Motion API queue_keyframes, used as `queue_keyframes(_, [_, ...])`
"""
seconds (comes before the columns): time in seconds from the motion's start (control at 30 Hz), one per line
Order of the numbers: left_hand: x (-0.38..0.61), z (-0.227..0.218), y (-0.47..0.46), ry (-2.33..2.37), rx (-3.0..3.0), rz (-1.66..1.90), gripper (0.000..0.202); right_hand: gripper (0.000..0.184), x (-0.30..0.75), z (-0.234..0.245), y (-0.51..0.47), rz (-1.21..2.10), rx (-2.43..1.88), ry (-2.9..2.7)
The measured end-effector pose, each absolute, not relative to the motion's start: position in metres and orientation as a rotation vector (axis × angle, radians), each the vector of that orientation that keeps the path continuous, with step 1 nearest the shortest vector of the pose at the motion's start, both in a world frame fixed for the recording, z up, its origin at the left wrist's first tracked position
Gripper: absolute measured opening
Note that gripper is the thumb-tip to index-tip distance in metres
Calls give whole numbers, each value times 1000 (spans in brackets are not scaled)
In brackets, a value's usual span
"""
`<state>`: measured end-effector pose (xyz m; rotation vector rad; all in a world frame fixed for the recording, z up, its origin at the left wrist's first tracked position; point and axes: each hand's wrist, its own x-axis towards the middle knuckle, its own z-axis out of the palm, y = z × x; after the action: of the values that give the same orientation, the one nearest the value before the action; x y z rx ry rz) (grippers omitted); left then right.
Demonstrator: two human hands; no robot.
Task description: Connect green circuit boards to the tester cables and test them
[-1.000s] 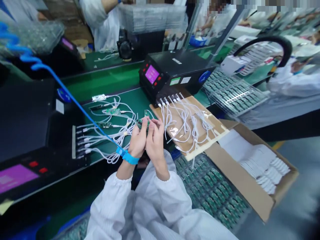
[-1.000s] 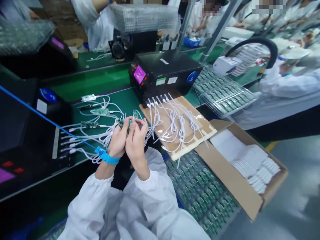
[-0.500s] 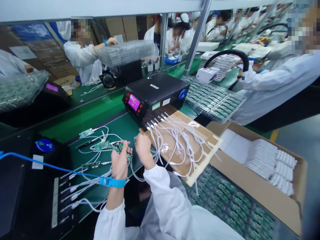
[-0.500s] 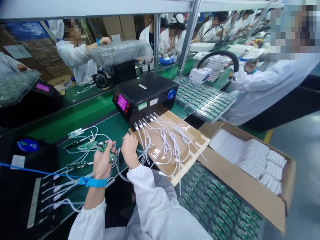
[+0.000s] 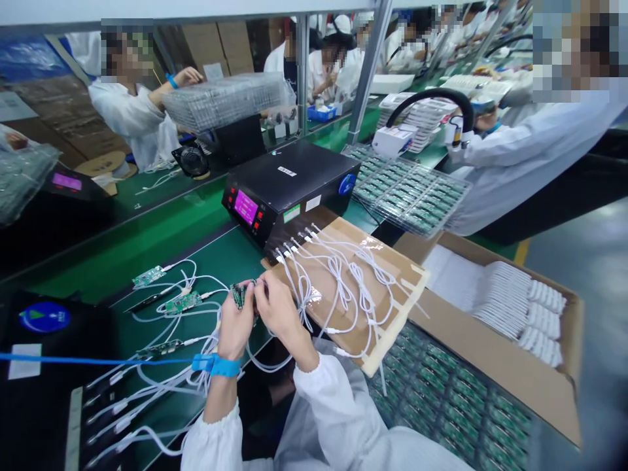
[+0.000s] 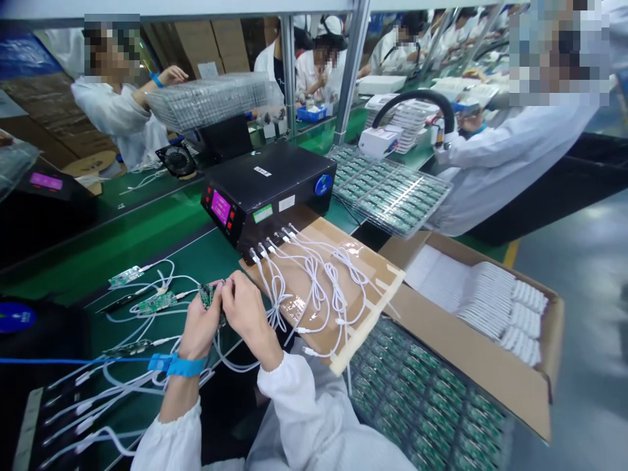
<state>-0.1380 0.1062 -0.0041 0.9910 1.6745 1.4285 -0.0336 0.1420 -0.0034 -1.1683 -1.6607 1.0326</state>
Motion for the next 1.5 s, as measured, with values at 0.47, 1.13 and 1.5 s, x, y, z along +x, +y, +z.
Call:
queue_keyframes(0.47, [-144,5,106,1598,884,1447,49,27,-11,-20,121,1189,-1230,-1698])
queue_keyframes(1.13, [-172,36,92,1560,392,1889,57,37,-47,-26,112,815,-1492,-2149])
queue_keyframes(1.5, [-178,28,84,1543,431,1885,53,30,-74,-6,122,664,-1657,-2466])
